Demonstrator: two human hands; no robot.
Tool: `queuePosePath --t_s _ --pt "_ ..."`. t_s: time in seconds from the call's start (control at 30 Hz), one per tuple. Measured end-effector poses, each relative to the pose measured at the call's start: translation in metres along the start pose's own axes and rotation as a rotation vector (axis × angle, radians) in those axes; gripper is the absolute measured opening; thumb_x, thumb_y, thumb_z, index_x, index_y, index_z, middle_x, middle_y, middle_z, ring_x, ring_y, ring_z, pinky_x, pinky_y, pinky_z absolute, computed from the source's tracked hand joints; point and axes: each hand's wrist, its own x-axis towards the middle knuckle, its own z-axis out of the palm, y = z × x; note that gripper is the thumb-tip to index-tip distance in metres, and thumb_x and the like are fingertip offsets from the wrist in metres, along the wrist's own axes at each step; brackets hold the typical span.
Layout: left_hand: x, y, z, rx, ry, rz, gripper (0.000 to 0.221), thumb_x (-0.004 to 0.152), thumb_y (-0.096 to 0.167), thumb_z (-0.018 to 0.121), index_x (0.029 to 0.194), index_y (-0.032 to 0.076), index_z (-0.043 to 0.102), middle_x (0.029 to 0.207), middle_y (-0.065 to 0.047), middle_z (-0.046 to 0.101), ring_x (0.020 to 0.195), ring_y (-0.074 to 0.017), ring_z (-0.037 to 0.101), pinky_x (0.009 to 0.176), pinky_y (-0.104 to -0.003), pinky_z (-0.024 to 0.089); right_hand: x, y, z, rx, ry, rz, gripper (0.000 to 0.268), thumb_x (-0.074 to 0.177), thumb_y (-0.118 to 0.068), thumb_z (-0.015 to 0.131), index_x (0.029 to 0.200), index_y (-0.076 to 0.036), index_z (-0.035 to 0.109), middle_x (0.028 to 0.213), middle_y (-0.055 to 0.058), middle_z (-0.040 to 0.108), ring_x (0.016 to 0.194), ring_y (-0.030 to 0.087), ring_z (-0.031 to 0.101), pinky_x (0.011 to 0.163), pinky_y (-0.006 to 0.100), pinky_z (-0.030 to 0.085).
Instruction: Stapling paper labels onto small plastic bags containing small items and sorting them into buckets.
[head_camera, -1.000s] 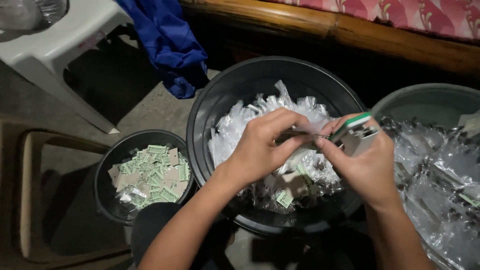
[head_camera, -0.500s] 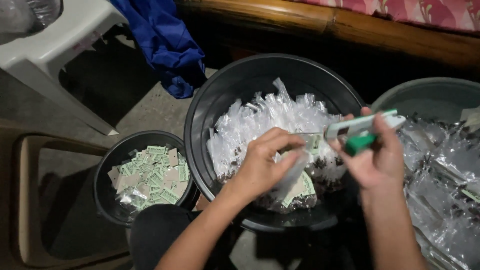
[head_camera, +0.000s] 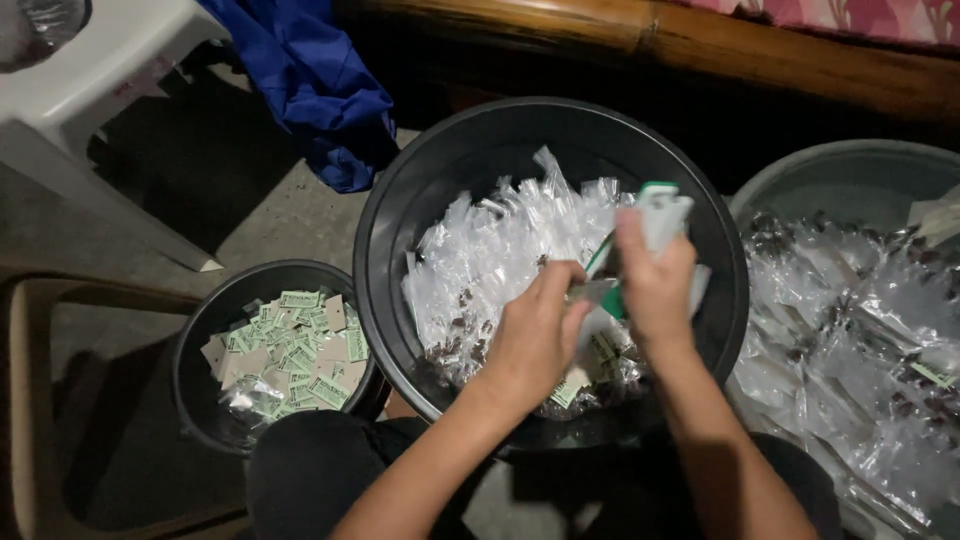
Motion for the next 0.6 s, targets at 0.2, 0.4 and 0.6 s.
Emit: queuePosePath --t_s 0.2,0.4,0.6 --pt "-0.003 -0.023 0.015 -0.095 0.140 0.040 0.032 0.082 -0.003 0.077 0.110 -0.002 0.060 0.088 -0.019 0.063 0.074 -0.0391 0.072 0.057 -0.041 0.061 0.010 0.032 0.007 -0.009 -0.008 0.020 0.035 0.097 -0.031 0.083 0.076 -0.008 0.066 0.067 0.008 0.063 0.064 0.015 0.049 0.066 0.033 0.048" --pt "0.029 -0.049 0.015 -0.093 0.222 0.054 0.024 0.072 0.007 0.085 0.090 0.010 0.069 0.074 -0.005 0.064 0.062 -0.0247 0.067 0.055 -0.037 0.056 0.014 -0.027 -0.028 -0.025 0.008 0.220 0.031 0.098 -0.041 0.079 0.101 -0.012 0.070 0.089 0.007 0.070 0.075 0.014 0.061 0.074 0.030 0.050" --pt "0.087 -0.009 -0.004 -0.336 -0.080 0.115 0.022 0.081 0.010 0.080 0.092 0.010 0.060 0.092 -0.005 0.067 0.089 -0.0164 0.066 0.072 -0.027 0.064 0.027 -0.035 -0.059 0.175 -0.095 0.346 0.042 0.079 -0.009 0.081 0.114 -0.012 0.059 0.107 0.007 0.073 0.090 0.016 0.071 0.081 0.028 0.059"
